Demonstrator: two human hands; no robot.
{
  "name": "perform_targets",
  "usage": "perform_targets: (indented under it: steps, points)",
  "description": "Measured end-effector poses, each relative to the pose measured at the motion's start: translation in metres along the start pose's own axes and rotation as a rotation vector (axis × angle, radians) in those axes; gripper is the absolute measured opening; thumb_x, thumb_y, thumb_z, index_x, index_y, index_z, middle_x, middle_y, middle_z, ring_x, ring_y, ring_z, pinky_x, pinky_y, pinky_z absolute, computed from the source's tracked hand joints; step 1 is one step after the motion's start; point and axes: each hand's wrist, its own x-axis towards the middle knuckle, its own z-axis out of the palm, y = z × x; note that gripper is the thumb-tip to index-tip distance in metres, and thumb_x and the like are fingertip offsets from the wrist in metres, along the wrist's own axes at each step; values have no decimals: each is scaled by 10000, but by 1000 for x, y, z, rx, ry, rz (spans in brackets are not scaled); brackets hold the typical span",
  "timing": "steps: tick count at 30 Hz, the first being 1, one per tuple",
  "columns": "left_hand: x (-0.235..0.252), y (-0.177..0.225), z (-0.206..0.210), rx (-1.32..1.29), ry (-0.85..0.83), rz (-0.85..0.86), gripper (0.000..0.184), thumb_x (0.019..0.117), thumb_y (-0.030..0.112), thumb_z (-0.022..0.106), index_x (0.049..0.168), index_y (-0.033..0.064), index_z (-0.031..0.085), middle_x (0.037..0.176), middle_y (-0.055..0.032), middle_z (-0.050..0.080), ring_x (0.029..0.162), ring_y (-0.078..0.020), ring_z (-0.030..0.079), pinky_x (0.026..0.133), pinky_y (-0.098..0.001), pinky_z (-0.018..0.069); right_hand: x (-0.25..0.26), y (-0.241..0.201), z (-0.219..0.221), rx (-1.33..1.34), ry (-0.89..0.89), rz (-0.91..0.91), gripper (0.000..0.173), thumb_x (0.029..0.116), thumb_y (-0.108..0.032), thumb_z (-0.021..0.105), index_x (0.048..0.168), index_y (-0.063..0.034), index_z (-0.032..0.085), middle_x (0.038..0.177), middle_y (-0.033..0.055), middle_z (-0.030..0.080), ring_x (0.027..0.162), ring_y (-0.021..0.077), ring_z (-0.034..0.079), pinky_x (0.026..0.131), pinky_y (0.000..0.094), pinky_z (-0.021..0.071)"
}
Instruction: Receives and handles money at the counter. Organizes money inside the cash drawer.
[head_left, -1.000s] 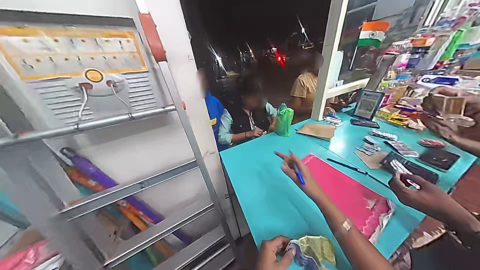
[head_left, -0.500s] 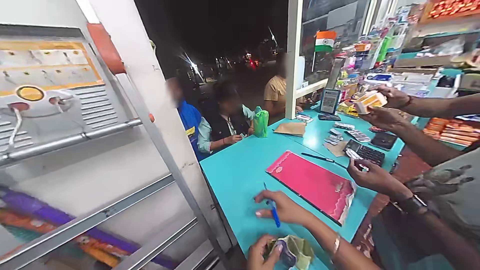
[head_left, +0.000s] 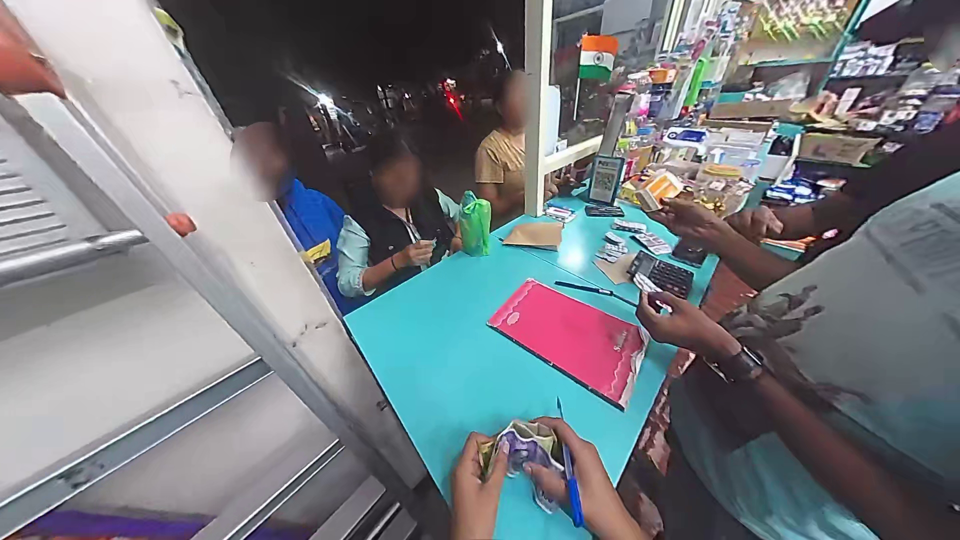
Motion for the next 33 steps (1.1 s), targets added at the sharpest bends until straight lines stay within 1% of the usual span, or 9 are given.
perform_targets:
  steps: [5,10,12,15,17,20,24,30,33]
  points:
    - [0,0,-4,-23,-92,46,224,937,5,629,1149,-64,611,965,-57,737,878,-38,711,827,-230,595,2,8,-6,104,0,-34,325,881,-177,775,1156,-28,689,975,10,761,871,6,710,808,207,590]
    - [1,-1,-11,4,-222,116,246,987,10,546,1183,-88,657,1068,-84,751,985,-28,706,925,-227,569,2,6,-12,191,1,13,185,878,-95,750,1048,-34,710,878,-28,741,772,-18,679,728,177,568]
    - [2,-5,-12,-13,-269,153,272,970,-23,539,1204,-93,660,1145,-105,746,1045,-52,704,967,-239,556,1,5,-11,180,15,-17,154,884,-71,739,1029,-29,710,909,-18,746,794,-19,679,740,169,562]
    - [5,-6,-10,1,-312,177,336,934,-38,593,1262,-89,650,1236,-137,720,1126,-90,694,1015,-264,544,1,7,-7,176,-17,-84,208,870,-55,752,1067,-17,696,1087,40,772,983,40,724,881,224,586]
    - [6,-5,-9,33,-284,169,343,932,-24,613,1268,-75,660,1240,-136,721,1136,-86,691,1025,-258,537,3,8,-5,158,-65,-98,326,838,-76,789,1133,-6,669,1151,64,756,1062,63,712,942,248,576]
    - [4,-5,-8,51,-207,146,286,975,17,579,1227,-54,691,1160,-110,753,1060,-61,714,977,-233,554,1,7,-8,103,-99,-68,384,840,-112,790,1190,-18,664,1053,31,762,943,4,708,856,200,577]
    - [2,-6,-22,88,-252,176,309,992,24,566,1272,-46,676,1179,-124,747,1041,-80,726,954,-256,568,3,4,-23,112,-125,15,232,858,-67,748,1081,-12,714,926,-17,754,833,-34,686,788,165,568]
    - [-4,1,-63,51,-424,243,269,923,-84,579,1143,-76,733,1152,-152,752,1108,-107,709,1034,-268,522,10,-1,-24,182,-257,-6,125,868,-17,739,990,-24,766,907,-33,768,827,-31,690,798,173,569]
    - [-12,4,-68,-148,-237,80,246,937,-39,605,1157,-83,708,1106,-93,765,997,-87,733,916,-287,597,14,-7,-7,289,-197,64,118,869,1,732,960,-53,784,884,-37,772,793,-6,700,757,193,582]
